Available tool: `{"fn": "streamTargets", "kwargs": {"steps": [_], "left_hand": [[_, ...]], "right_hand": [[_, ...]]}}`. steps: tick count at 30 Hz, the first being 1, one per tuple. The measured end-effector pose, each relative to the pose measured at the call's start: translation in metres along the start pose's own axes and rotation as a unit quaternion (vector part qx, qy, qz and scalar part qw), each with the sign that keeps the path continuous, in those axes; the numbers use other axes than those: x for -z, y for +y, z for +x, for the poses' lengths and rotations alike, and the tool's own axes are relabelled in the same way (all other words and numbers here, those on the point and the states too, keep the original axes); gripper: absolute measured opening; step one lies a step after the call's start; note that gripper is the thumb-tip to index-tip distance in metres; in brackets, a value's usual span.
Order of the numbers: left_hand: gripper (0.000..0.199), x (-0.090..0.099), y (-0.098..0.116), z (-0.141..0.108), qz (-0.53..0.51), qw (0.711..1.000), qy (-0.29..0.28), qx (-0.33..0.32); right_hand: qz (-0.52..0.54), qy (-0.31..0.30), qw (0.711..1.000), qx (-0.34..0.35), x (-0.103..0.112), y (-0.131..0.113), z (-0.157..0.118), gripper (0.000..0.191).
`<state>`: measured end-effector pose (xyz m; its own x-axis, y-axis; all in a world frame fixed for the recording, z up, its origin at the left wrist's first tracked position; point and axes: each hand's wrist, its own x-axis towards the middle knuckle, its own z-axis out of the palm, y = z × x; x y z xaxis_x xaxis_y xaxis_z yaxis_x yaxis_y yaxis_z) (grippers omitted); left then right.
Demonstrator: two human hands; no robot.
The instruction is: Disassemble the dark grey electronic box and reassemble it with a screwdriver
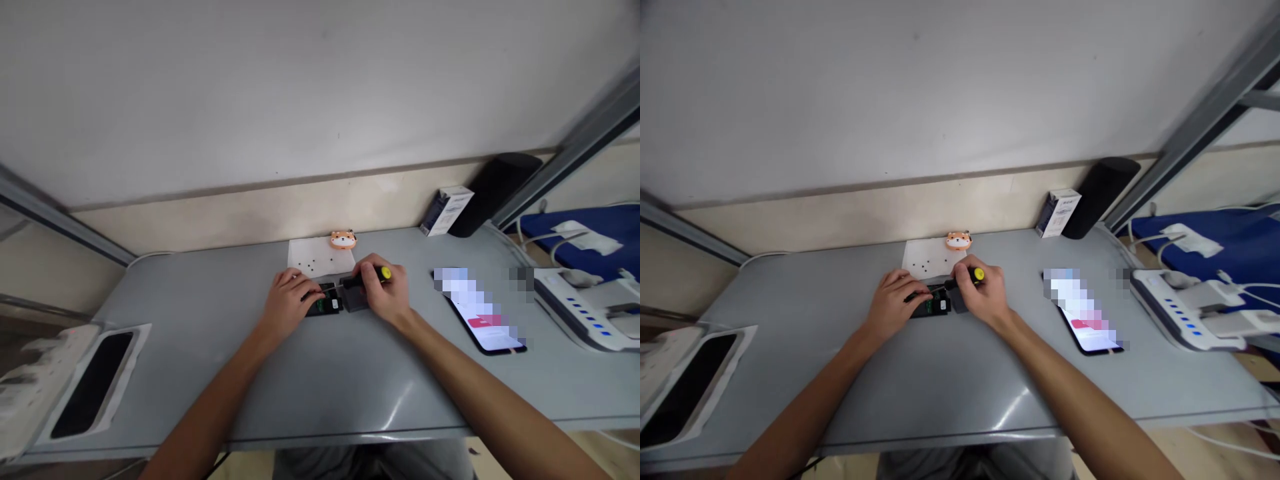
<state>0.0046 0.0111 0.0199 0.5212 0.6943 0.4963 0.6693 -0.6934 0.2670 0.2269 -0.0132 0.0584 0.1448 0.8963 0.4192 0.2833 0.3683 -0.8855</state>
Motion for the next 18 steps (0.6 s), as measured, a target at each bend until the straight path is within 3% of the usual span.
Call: {"fn": "streamTargets", "kwargs": {"steps": [6,11,16,18], "left_hand": [[0.012,0.0006,0.0026,0.001,-0.013,1.0,-0.004,0.011],[0.013,-0.0002,0.0032,0.0019,-0.055,0.998,0.016,0.026],[0.007,0.0016,0.0073,0.0026,-0.072,0.997,-0.021,0.03],[0.029,0.0026,0.0088,0.0024,-0.063,0.996,-0.047,0.047]], "right_hand": [[-0.007,0.007,1.0,-0.003,0.0011,-0.0002,-0.0004,0.034],[0.047,0.021,0.999,0.013,-0.0004,0.001,-0.0005,0.023],[0.028,0.02,0.999,0.031,0.0001,0.0036,-0.0022,0.024],[0.013,0.012,1.0,0.026,0.0014,0.0051,-0.0026,0.025]]}}
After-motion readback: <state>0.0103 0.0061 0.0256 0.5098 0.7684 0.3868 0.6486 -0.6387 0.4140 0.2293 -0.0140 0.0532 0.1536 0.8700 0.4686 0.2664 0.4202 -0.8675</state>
